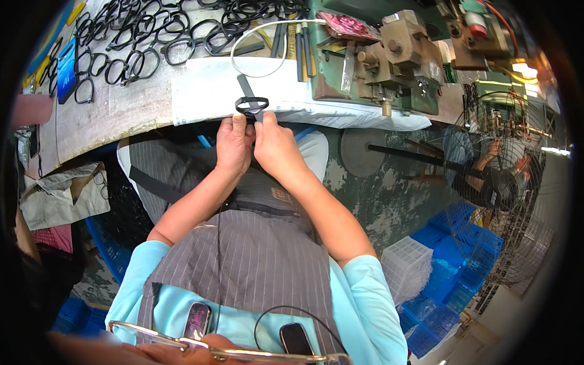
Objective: The person files the edges of black plastic eyeglass frames using a metal file. They pick up frames from a pile on the table, file them, and place them back on the table.
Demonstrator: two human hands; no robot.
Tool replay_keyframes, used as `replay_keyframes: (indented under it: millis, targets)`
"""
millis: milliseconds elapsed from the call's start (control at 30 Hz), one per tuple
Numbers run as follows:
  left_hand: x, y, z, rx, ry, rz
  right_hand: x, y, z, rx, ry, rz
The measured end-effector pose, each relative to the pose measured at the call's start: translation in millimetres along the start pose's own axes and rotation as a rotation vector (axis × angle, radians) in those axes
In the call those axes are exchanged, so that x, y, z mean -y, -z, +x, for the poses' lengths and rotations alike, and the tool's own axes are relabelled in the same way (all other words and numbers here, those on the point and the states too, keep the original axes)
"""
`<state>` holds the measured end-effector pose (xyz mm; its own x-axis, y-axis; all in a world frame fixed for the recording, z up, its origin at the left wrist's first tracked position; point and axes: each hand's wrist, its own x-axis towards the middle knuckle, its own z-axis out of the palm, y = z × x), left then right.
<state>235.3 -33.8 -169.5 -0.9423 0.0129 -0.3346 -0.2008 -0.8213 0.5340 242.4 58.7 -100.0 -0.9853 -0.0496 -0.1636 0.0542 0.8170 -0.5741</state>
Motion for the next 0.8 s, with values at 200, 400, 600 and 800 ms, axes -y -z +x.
replay_keyframes:
  millis: [200,400,600,800]
  targets:
    - [-4,4,1,0.026,0.046,-0.019,5,27,-10,0.3,-0.422,0.815]
    - [-2,1,1,0.036,0.021,0.004,1,47,-48,0.445,-0.629,0.945]
    - [0,-1,2,0.034,-0.016,0.021,10,28,-47,0.202,-0.143,0.18]
    - [3,-5,0,-0.005,-0.063,0.046,12,26,-19,0.201,-0.107,0.179]
